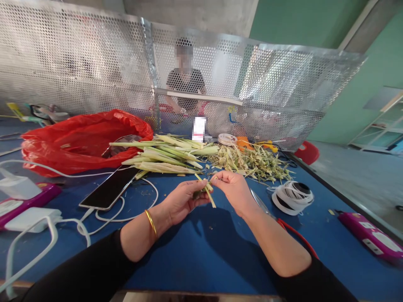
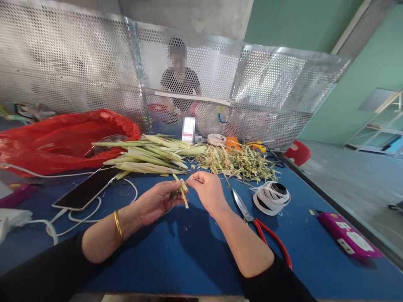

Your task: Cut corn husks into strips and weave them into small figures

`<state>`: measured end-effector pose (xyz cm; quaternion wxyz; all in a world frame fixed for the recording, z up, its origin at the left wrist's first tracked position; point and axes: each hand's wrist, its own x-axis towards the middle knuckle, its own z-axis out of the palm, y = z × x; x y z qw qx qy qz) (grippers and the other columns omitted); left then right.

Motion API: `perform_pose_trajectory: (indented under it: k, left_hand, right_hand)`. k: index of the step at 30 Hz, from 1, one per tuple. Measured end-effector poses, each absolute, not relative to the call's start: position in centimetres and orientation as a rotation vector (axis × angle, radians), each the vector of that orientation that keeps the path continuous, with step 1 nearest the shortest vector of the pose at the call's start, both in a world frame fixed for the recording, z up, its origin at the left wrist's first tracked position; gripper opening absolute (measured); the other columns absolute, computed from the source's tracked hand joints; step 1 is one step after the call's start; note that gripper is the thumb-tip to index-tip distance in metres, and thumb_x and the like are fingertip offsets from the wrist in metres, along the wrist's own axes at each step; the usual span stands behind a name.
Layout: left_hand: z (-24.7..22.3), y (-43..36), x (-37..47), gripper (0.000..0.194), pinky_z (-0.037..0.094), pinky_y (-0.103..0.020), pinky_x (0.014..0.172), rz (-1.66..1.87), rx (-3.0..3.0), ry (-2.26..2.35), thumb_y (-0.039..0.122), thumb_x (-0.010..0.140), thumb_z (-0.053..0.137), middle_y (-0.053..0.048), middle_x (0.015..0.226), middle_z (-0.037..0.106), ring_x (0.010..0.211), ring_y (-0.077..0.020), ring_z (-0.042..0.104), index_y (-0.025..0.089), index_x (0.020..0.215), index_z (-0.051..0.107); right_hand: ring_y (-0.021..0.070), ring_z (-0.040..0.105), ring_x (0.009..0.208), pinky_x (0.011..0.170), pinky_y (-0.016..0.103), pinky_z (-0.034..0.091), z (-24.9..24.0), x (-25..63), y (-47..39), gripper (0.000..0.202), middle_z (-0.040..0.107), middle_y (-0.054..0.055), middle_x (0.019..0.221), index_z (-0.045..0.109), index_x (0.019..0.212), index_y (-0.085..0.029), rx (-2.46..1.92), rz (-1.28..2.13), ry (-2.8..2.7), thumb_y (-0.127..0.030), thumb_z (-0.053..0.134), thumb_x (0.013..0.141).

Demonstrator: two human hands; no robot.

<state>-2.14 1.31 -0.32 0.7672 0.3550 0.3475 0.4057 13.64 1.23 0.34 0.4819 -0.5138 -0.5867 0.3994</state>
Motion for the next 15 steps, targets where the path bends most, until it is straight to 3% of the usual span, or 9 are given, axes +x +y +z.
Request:
perform_pose_trajectory:
  k: [9, 15]
  left_hand:
    - [-0.3, 1.5, -2.3, 0.018, 0.051, -0.022, 0.063, 0.884, 0.934, 0.994, 0.027, 0.064, 0.074, -0.004, 0.071, 0.067, 0.056, -0.009, 0.058, 0.011, 0.072, 0.071]
    - [0.0, 1.4, -2.2, 0.017, 0.049, -0.02, 0.058, 0.924, 0.934, 1.03, 0.025, 0.063, 0.073, -0.004, 0.068, 0.065, 0.052, -0.0074, 0.055, 0.01, 0.069, 0.07]
  right_hand:
    - [0.0093, 0.032, 0.048, 0.048, 0.025, 0.024, -1.0, 13.8, 1.5, 0.016, 0.047, -0.005, 0.052, 0.063, 0.068, -0.019, -1.284, 0.827, -1.558, -0.034, 0.063, 0.075]
    - [0.0102, 0.033, 0.049, 0.049, 0.025, 0.025, 0.1, 14.0, 1.2, 0.019, 0.043, -0.005, 0.054, 0.065, 0.079, -0.02, -1.329, 0.87, -1.615, -0.039, 0.064, 0.076]
